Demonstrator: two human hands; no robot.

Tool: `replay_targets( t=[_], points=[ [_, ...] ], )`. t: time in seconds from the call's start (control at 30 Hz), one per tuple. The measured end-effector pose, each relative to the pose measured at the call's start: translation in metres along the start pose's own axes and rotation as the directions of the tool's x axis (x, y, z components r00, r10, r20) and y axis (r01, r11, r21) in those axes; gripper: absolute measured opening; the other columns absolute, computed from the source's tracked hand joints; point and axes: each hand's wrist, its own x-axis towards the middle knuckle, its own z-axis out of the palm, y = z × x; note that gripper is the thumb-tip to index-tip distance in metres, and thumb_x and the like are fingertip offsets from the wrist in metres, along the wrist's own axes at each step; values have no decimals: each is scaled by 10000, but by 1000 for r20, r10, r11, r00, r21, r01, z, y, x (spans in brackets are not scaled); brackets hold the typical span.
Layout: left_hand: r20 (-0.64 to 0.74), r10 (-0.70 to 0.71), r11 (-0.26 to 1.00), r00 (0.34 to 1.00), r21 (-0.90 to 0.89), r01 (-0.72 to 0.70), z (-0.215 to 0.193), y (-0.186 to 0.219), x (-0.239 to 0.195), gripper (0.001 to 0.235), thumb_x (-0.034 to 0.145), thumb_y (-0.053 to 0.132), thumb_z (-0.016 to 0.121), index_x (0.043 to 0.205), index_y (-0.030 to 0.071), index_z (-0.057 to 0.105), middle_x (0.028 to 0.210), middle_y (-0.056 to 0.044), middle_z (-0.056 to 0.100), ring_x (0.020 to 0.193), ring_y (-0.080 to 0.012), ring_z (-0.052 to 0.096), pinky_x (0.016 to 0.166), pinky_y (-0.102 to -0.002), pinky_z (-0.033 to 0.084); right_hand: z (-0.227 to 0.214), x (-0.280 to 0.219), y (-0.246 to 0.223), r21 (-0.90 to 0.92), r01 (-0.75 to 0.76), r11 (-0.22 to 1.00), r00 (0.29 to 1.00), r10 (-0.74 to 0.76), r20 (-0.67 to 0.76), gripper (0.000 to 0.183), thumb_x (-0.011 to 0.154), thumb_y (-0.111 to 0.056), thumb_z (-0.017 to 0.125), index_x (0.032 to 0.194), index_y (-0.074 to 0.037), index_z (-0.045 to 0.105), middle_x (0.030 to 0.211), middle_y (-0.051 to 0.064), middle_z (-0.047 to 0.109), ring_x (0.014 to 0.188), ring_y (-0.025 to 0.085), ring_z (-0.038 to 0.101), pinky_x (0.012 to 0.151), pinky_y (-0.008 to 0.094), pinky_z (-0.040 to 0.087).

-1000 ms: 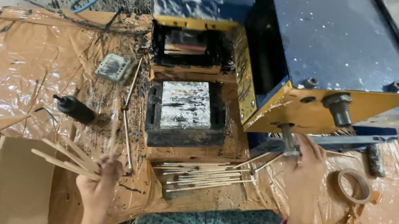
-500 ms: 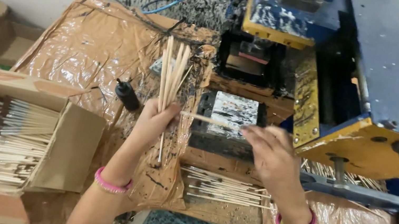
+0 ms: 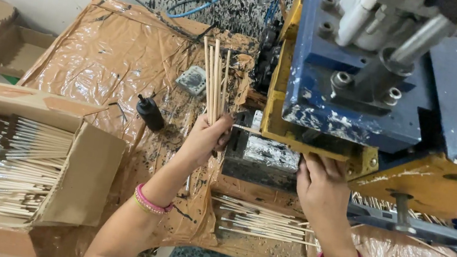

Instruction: Feeding raw wooden sticks into an automated incense-making machine.

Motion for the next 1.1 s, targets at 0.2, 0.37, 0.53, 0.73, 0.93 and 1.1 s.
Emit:
replay_targets(
  t=[0.2, 0.37, 0.53, 0.73, 0.93, 1.1],
  points=[
    [-77, 213, 854, 974, 499, -148, -17, 1, -27, 185, 1008, 162, 564, 889, 46, 646, 655, 1, 595, 490, -59, 498, 403, -217, 415, -26, 15, -14, 71, 104, 992, 995, -104, -12, 187, 933, -24, 636, 1086, -25, 744, 1103, 99, 743, 1060, 246, 685, 831, 346, 565],
    [-41, 493, 506, 869, 826, -249, -102, -78, -109, 251, 1028, 82, 527, 1215, 37, 689, 925, -117, 701, 733, -189, 605, 611, -317, 489, -34, -72, 56, 90, 81, 993, 965, -56, -255, 158, 947, -3, 687, 1086, -41, 752, 1105, 73, 755, 943, 195, 682, 736, 325, 548],
    [-313, 415, 515, 854, 855, 63, -148, -111, -162, 258, 1010, 48, 520, 1195, 46, 699, 920, -101, 759, 543, -227, 650, 461, -365, 534, -60, -106, 69, -78, -269, 960, 924, 235, -301, 316, 884, 6, 657, 1194, -43, 695, 1164, 107, 714, 1001, 256, 660, 896, 419, 553],
    [114, 342, 435, 933, 861, -265, -51, -75, -153, 192, 851, 165, 653, 988, 44, 714, 744, -73, 747, 620, -154, 712, 570, -331, 557, -21, -106, -6, 674, -416, 610, 904, 359, 233, 380, 896, -74, 698, 1273, -69, 653, 908, 19, 758, 740, 87, 688, 629, 233, 562],
    [290, 135, 590, 948, 744, -312, -7, 0, -128, 97, 841, 55, 656, 878, 13, 737, 646, -65, 706, 557, -131, 661, 516, -325, 530, -4, -73, 5, 862, -380, 337, 924, 184, 335, 164, 924, -48, 707, 1086, -49, 728, 870, 34, 756, 744, 90, 718, 628, 224, 578],
    [28, 203, 842, 979, 505, -189, -29, 24, -58, 276, 994, 179, 593, 775, 55, 704, 551, 25, 585, 428, -57, 460, 376, -228, 346, -20, 2, -1, 502, 134, 854, 986, -164, 15, 213, 888, -23, 696, 1078, -102, 750, 1058, 47, 754, 955, 175, 682, 779, 275, 560]
  ],
)
